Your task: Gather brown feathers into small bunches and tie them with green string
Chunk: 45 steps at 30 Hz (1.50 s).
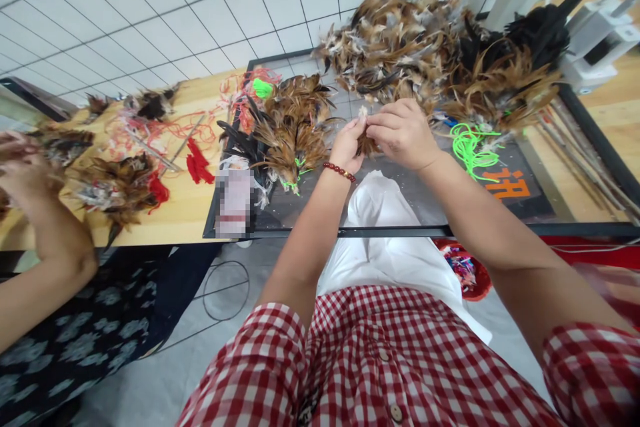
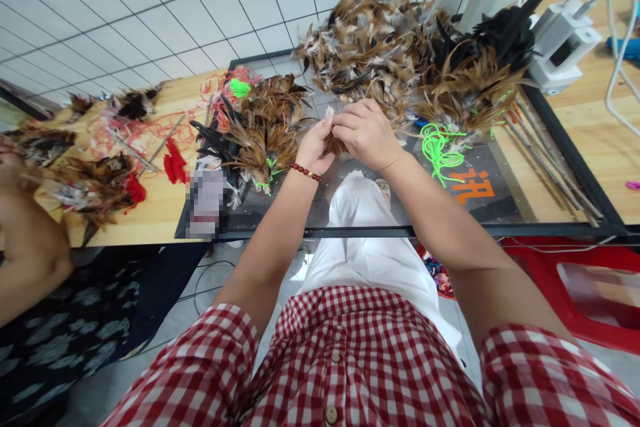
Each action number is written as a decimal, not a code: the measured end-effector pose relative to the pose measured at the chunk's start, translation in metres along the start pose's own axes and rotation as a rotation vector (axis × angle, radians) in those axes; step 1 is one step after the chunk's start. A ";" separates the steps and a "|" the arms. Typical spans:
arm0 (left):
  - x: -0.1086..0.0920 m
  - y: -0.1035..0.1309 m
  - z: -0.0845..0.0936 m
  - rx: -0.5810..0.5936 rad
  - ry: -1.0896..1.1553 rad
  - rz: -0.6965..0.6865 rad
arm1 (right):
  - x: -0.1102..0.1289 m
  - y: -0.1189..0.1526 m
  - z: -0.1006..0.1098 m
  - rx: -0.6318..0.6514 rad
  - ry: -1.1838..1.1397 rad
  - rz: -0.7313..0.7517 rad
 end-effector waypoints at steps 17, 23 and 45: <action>-0.017 0.003 0.018 -0.251 0.040 -0.123 | -0.065 0.020 -0.033 0.057 0.112 -0.422; -0.016 0.002 0.011 -0.198 -0.150 -0.209 | -0.055 0.017 -0.026 0.083 0.193 -0.365; -0.014 0.009 -0.002 -0.134 -0.207 -0.194 | -0.058 0.009 -0.016 -0.335 -0.704 -0.509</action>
Point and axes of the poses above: each hand's wrist, its own y-axis away from the middle knuckle, its own z-axis out of the back of the hand, x = y × z, the point moved 7 cm from there along -y, towards the middle knuckle, and after that the axes turned 5 degrees about z, right-handed, at the moved point
